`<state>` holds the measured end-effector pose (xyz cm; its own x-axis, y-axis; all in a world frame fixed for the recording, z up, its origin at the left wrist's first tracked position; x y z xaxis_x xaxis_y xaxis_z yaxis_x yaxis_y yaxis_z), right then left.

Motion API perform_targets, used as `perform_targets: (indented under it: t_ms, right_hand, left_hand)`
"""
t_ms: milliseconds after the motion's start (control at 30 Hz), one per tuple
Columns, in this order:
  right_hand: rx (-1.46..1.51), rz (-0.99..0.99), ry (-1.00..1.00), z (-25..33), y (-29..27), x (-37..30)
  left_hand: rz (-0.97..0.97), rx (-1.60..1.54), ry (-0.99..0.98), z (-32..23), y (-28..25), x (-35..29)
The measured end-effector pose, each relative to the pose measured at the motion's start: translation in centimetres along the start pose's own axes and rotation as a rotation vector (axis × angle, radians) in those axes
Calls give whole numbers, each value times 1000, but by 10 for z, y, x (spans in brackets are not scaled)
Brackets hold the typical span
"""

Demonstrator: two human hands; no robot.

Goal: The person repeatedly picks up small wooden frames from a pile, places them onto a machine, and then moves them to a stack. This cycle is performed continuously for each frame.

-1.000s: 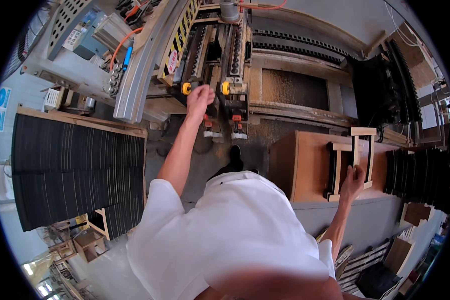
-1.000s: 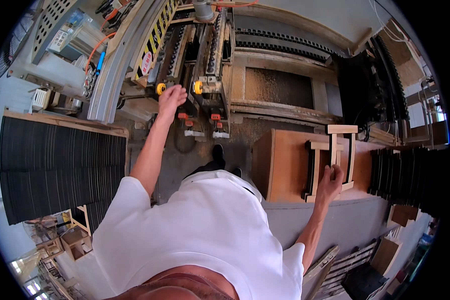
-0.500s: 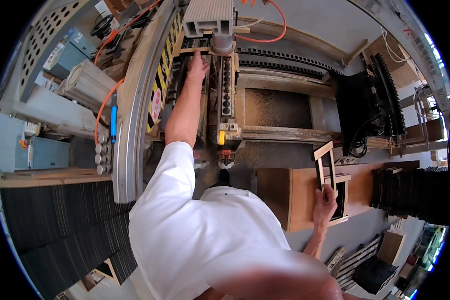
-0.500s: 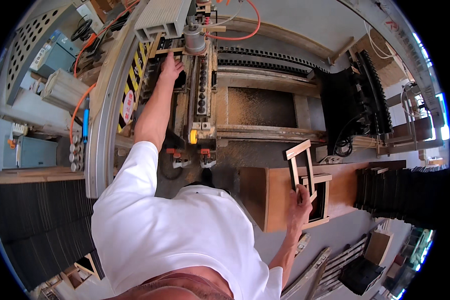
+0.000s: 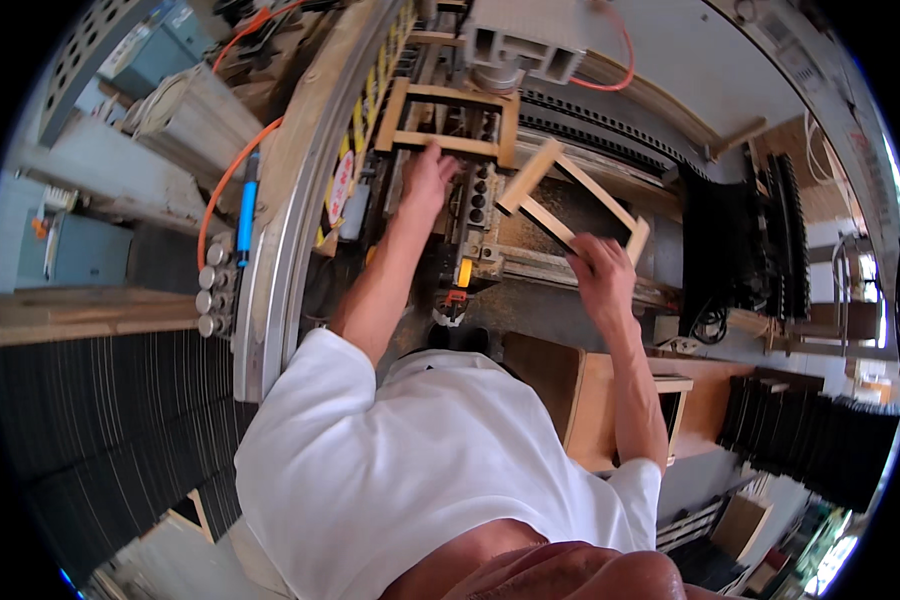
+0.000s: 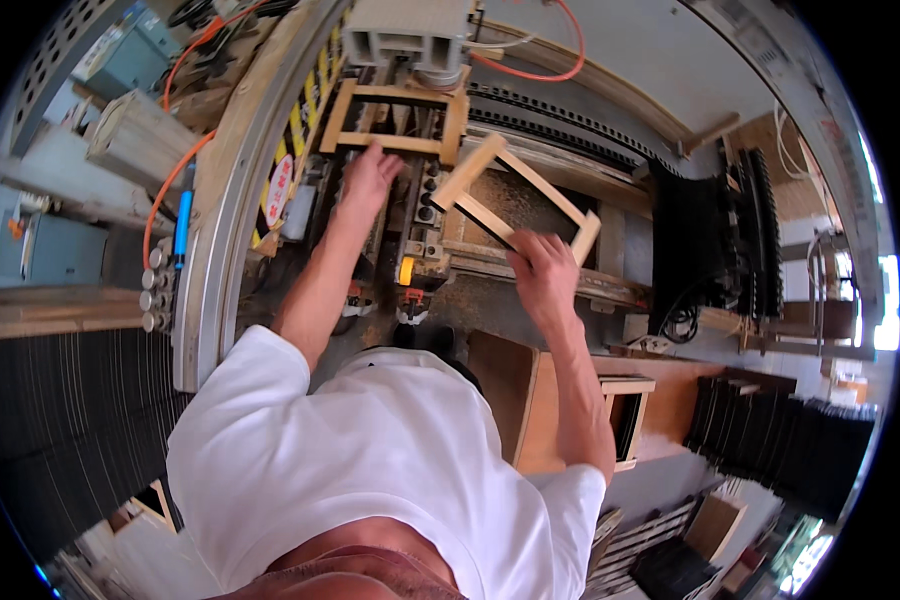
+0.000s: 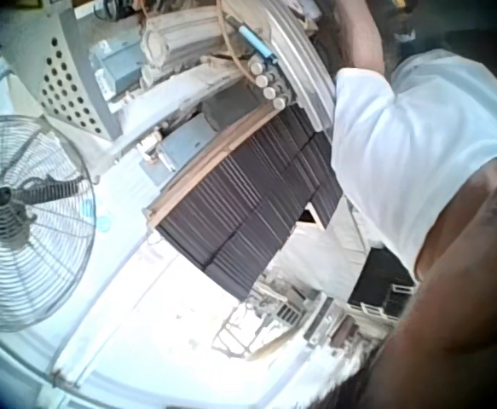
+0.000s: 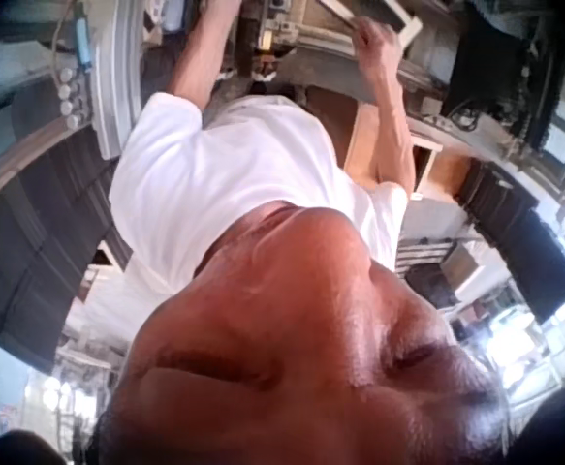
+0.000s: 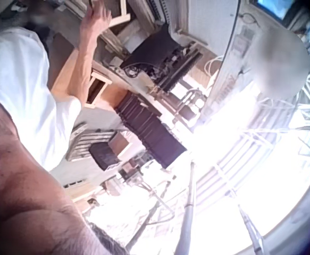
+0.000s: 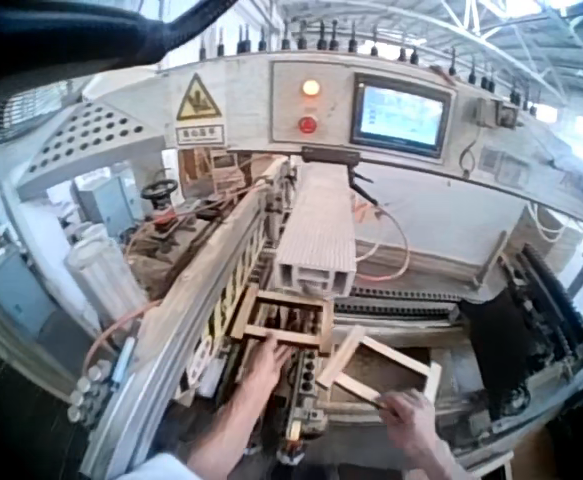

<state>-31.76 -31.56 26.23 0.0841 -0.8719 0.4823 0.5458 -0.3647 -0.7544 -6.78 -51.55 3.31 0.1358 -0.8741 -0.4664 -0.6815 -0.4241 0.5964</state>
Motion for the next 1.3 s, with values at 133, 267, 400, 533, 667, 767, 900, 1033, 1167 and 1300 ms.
perform_targets:
  t_ms: [133, 267, 400, 533, 667, 767, 900, 1033, 1167, 1300]
  right_hand:
    - [75, 95, -281, 33, 75, 62]
    - [93, 203, -423, 57, 140, 88]
    - [78, 268, -473, 67, 163, 92]
    - [69, 268, -468, 64, 168, 94]
    - [88, 206, -437, 42, 186, 120]
    - [108, 164, -436, 47, 202, 138]
    - [75, 189, -465, 50, 229, 154]
    - [-152, 171, -543, 67, 248, 160]
    - [-442, 230, -546, 66, 260, 178]
    - [-712, 297, -561, 71, 284, 206]
  left_hand:
    - [169, -13, -42, 7, -20, -65]
    - [304, -85, -2, 7, -18, -93]
    - [380, -225, 30, 3, -15, -94]
    - [170, -204, 74, 11, -32, -94]
    - [82, -116, 110, 11, -57, -140]
    - [63, -123, 121, 11, -97, -197]
    - [23, -59, 152, 6, -143, -266]
    - [5, -62, 128, -2, -175, -317]
    - [-32, -66, 89, -4, -212, -341]
    - [-99, -56, 81, -14, -261, -346]
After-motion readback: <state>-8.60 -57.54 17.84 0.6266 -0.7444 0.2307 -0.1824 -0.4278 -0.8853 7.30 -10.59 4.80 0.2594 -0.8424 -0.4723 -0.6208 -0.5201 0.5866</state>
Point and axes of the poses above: each hand's wrist, its own x-axis towards the middle knuckle, its own y-axis out of the palm, z = x × y, the point moved 10 cm from there along x, towards the middle knuckle, and after that the axes turned 3 degrees about -z, right-handed, at the moved point
